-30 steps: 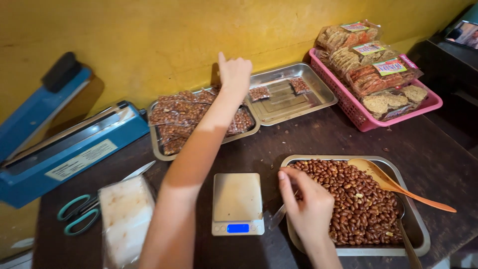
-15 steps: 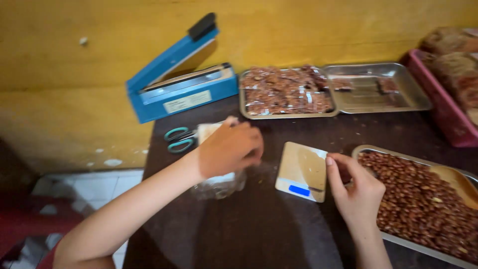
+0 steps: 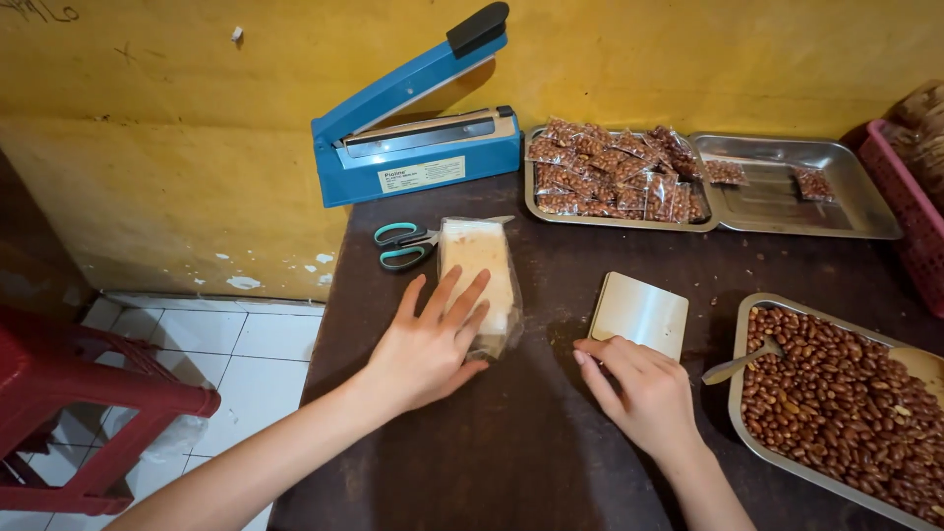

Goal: Weighing peanuts on a digital scale and transferring them into small plastic bags using a spoon.

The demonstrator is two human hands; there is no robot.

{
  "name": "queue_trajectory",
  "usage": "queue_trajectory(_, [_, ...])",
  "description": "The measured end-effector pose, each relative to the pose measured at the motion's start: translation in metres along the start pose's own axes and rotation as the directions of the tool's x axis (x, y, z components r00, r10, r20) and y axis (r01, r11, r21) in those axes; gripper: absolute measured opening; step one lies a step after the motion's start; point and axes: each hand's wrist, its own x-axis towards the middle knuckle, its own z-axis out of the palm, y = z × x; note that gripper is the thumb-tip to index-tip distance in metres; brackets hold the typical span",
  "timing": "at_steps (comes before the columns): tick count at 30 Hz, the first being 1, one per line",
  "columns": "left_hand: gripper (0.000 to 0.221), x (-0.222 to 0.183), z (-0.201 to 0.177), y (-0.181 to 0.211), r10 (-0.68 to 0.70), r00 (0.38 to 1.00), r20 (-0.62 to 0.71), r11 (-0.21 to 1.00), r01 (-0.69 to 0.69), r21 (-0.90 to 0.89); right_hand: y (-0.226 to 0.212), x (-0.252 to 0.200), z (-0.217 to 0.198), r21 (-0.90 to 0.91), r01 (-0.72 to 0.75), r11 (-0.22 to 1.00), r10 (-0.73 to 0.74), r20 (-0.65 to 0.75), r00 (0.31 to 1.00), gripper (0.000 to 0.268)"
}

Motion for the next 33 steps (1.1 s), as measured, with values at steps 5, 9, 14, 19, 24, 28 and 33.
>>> queue_trajectory(5, [0.030, -0.011, 0.064, 0.002, 0.064, 0.993, -0.096, 0.997, -0.067, -0.037, 0.003, 0.000, 0.001, -0.007, -0.011, 1.000, 0.011, 0.021, 1.000, 0.008])
queue_trajectory(9, [0.048, -0.001, 0.106, 0.001, 0.073, 0.997, -0.018, 0.935, -0.074, -0.348, 0.006, -0.002, 0.002, -0.029, -0.018, 0.999, 0.019, 0.031, 0.999, 0.009])
queue_trajectory(14, [0.042, 0.030, 0.117, 0.016, 0.081, 0.982, 0.169, 0.911, -0.004, -0.412, 0.008, -0.001, 0.002, -0.030, -0.051, 0.998, 0.052, 0.043, 0.998, 0.007])
queue_trajectory(19, [0.020, 0.052, 0.046, 0.023, -0.074, 0.997, 0.022, 0.900, 0.077, -0.429, 0.011, 0.000, 0.002, -0.020, -0.172, 0.985, 0.172, 0.003, 0.985, 0.002])
queue_trajectory(24, [0.012, 0.059, 0.012, 0.033, -0.071, 0.962, -0.263, 0.863, -0.073, -0.500, 0.011, 0.004, -0.008, 0.140, -0.252, 0.958, 0.253, 0.013, 0.967, 0.007])
queue_trajectory(28, [0.013, 0.102, 0.002, 0.027, -0.086, 0.996, 0.004, 0.564, 0.052, -0.824, 0.026, -0.006, -0.010, 0.412, -0.302, 0.860, 0.355, -0.057, 0.933, 0.032])
queue_trajectory(33, [0.021, 0.132, 0.008, 0.031, -0.125, 0.939, 0.320, 0.286, 0.343, -0.895, 0.038, -0.002, -0.015, 0.367, -0.374, 0.852, 0.442, -0.120, 0.889, 0.015])
